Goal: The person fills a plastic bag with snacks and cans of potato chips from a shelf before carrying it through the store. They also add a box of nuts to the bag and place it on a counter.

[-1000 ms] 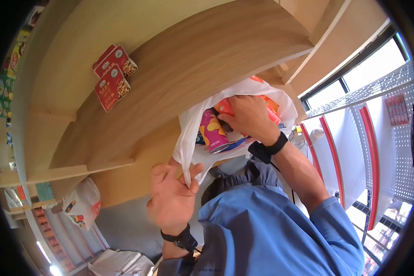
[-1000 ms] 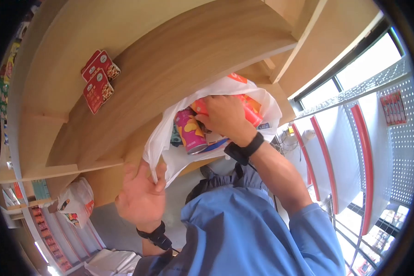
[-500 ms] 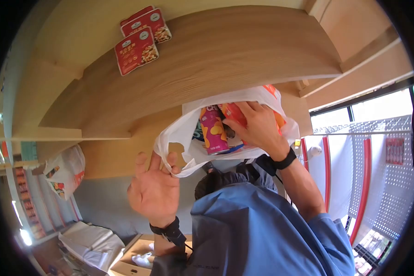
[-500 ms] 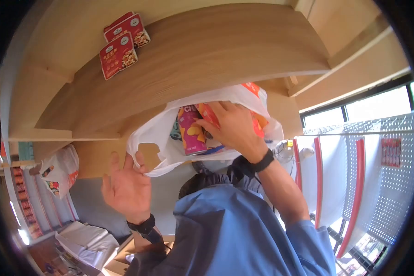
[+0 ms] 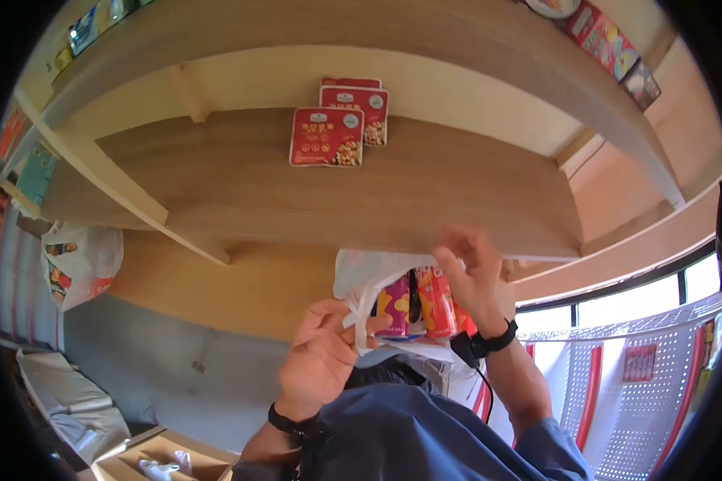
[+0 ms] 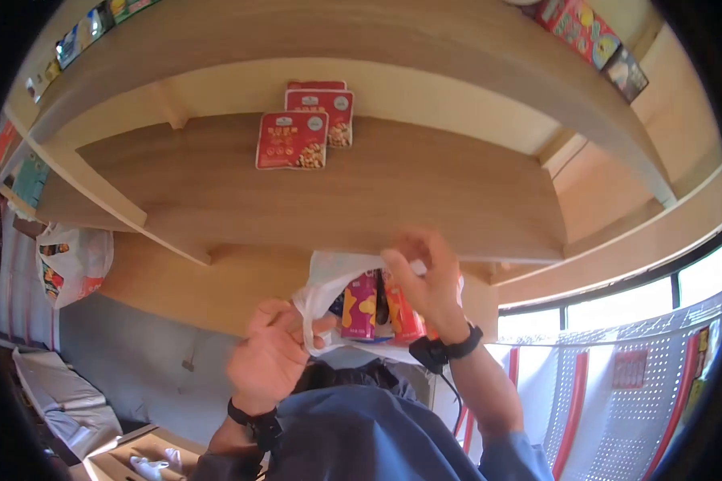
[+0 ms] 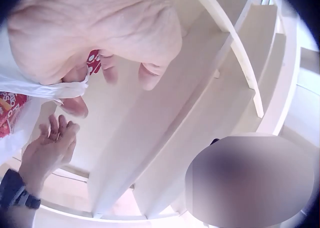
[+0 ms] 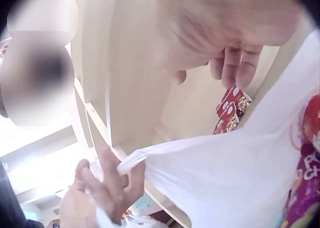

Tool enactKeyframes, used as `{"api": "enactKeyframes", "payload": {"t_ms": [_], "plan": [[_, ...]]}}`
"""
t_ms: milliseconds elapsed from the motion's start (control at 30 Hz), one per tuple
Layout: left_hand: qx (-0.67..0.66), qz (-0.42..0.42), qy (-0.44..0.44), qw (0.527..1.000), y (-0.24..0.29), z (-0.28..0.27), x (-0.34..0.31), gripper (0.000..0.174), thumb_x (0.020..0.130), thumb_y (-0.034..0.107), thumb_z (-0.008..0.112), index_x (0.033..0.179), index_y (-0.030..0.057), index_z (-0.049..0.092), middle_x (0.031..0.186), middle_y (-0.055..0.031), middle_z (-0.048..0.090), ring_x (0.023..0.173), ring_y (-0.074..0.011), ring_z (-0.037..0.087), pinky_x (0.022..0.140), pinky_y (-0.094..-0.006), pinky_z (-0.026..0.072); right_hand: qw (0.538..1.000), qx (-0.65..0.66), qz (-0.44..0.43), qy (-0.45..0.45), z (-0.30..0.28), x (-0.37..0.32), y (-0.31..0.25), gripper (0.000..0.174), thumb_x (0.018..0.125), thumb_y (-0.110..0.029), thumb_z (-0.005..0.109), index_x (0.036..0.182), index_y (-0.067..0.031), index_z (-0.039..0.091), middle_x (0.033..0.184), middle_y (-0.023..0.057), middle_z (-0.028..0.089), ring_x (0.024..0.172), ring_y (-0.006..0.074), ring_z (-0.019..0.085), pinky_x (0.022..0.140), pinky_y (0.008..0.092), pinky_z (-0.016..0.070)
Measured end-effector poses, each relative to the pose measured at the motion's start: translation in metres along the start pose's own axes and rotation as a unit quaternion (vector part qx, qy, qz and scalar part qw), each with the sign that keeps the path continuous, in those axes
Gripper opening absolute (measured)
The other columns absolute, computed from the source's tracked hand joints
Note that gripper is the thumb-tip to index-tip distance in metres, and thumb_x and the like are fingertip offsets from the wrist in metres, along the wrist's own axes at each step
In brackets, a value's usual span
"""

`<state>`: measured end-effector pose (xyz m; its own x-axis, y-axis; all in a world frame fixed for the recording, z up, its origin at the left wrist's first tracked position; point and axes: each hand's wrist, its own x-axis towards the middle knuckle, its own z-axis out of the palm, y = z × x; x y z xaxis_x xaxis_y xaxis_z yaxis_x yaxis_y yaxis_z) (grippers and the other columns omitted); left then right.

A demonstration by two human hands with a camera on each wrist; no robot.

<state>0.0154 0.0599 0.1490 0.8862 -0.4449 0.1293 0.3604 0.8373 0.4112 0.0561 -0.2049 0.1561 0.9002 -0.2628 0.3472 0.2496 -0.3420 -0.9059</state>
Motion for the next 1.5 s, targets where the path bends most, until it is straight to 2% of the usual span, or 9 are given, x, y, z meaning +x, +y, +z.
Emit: {"api": "enactKeyframes", "payload": {"t_ms": [133, 200, 400, 533, 600, 833, 1067, 1267, 1500], "plan": [[0.018, -0.009, 0.014, 1.000, -0.004, 0.005, -0.003, 0.060, 0.094, 0.039, 0.065, 0.137, 0.0014, 0.046, 0.146, -0.0228, 0.050, 0.132, -0.0487, 0.052, 0.101, -0.0479, 0.0488, 0.992, -0.120, -0.037, -0.030, 0.040, 0.091, -0.001, 0.075, 0.082, -0.025, 0.087, 0.140, 0.0048, 0.050, 0.131, 0.0235, 0.060, 0.119, 0.0304, 0.062, 0.100, 0.0403, 0.0522], [0.011, -0.028, 0.017, 0.999, -0.004, 0.007, -0.004, 0.059, 0.095, 0.039, 0.064, 0.136, 0.0015, 0.046, 0.146, -0.0226, 0.050, 0.132, -0.0477, 0.052, 0.103, -0.0487, 0.0485, 0.996, -0.086, -0.021, -0.019, 0.071, 0.135, 0.025, 0.112, 0.074, -0.037, 0.092, 0.154, 0.0076, 0.028, 0.150, 0.0299, 0.041, 0.140, 0.0386, 0.044, 0.115, 0.0457, 0.0387], [-0.004, -0.032, 0.018, 0.999, -0.003, -0.006, -0.011, 0.041, 0.101, 0.021, 0.057, 0.137, 0.0047, 0.046, 0.150, -0.0228, 0.046, 0.134, -0.0462, 0.051, 0.105, -0.0500, 0.0477, 0.987, -0.155, 0.051, 0.009, 0.149, 0.203, 0.014, 0.139, 0.062, -0.040, 0.098, 0.157, 0.0085, 0.010, 0.153, 0.0312, 0.037, 0.143, 0.0403, 0.040, 0.119, 0.0458, 0.0356], [-0.063, -0.026, 0.003, 0.998, -0.001, -0.006, -0.015, 0.044, 0.102, 0.018, 0.059, 0.137, -0.0014, 0.041, 0.148, -0.0211, 0.043, 0.138, -0.0421, 0.050, 0.109, -0.0425, 0.0458, 0.976, -0.210, 0.056, 0.003, 0.170, 0.205, 0.016, 0.133, 0.063, -0.037, 0.098, 0.156, 0.0083, 0.013, 0.144, 0.0289, 0.049, 0.136, 0.0392, 0.050, 0.115, 0.0448, 0.0412], [-0.071, -0.024, 0.010, 0.997, -0.003, -0.007, -0.017, 0.044, 0.102, 0.019, 0.060, 0.137, -0.0010, 0.041, 0.148, -0.0205, 0.044, 0.137, -0.0416, 0.051, 0.109, -0.0423, 0.0459, 0.991, -0.104, -0.027, 0.084, 0.174, 0.214, 0.044, 0.112, 0.069, -0.028, 0.096, 0.150, 0.0072, 0.026, 0.135, 0.0236, 0.058, 0.125, 0.0329, 0.059, 0.105, 0.0417, 0.0503], [0.009, -0.002, 0.025, 1.000, -0.005, -0.001, -0.010, 0.054, 0.098, 0.038, 0.059, 0.138, 0.0041, 0.045, 0.148, -0.0220, 0.048, 0.131, -0.0444, 0.054, 0.102, -0.0477, 0.0471, 0.990, 0.120, 0.067, -0.002, 0.114, 0.175, 0.024, 0.049, 0.081, -0.007, 0.086, 0.120, 0.0043, 0.057, 0.110, 0.0127, 0.071, 0.095, 0.0182, 0.071, 0.084, 0.0336, 0.0603], [0.041, -0.017, 0.034, 0.998, -0.006, 0.003, 0.006, 0.056, 0.096, 0.040, 0.056, 0.141, 0.0061, 0.047, 0.148, -0.0184, 0.049, 0.131, -0.0437, 0.053, 0.098, -0.0445, 0.0464, 0.969, 0.191, 0.145, 0.062, 0.000, 0.057, -0.017, 0.043, 0.085, -0.005, 0.081, 0.122, 0.0018, 0.058, 0.110, 0.0129, 0.072, 0.096, 0.0179, 0.072, 0.080, 0.0321, 0.0620], [0.028, 0.000, 0.064, 0.998, -0.010, 0.007, 0.022, 0.066, 0.094, 0.044, 0.061, 0.146, 0.0074, 0.043, 0.150, -0.0160, 0.049, 0.133, -0.0453, 0.052, 0.098, -0.0450, 0.0456, 0.947, 0.217, 0.236, 0.012, -0.085, -0.068, -0.012, 0.071, 0.077, -0.026, 0.088, 0.134, -0.0009, 0.053, 0.117, 0.0123, 0.072, 0.099, 0.0160, 0.073, 0.085, 0.0332, 0.0616], [0.062, -0.067, 0.007, 0.996, -0.019, 0.021, 0.024, 0.064, 0.093, 0.048, 0.062, 0.143, 0.0112, 0.046, 0.148, -0.0175, 0.048, 0.130, -0.0414, 0.051, 0.088, -0.0425, 0.0487, 0.930, 0.109, 0.343, -0.072, -0.054, -0.091, 0.010, 0.067, 0.079, -0.028, 0.087, 0.133, -0.0009, 0.058, 0.116, 0.0097, 0.069, 0.103, 0.0181, 0.068, 0.092, 0.0325, 0.0534]]}}
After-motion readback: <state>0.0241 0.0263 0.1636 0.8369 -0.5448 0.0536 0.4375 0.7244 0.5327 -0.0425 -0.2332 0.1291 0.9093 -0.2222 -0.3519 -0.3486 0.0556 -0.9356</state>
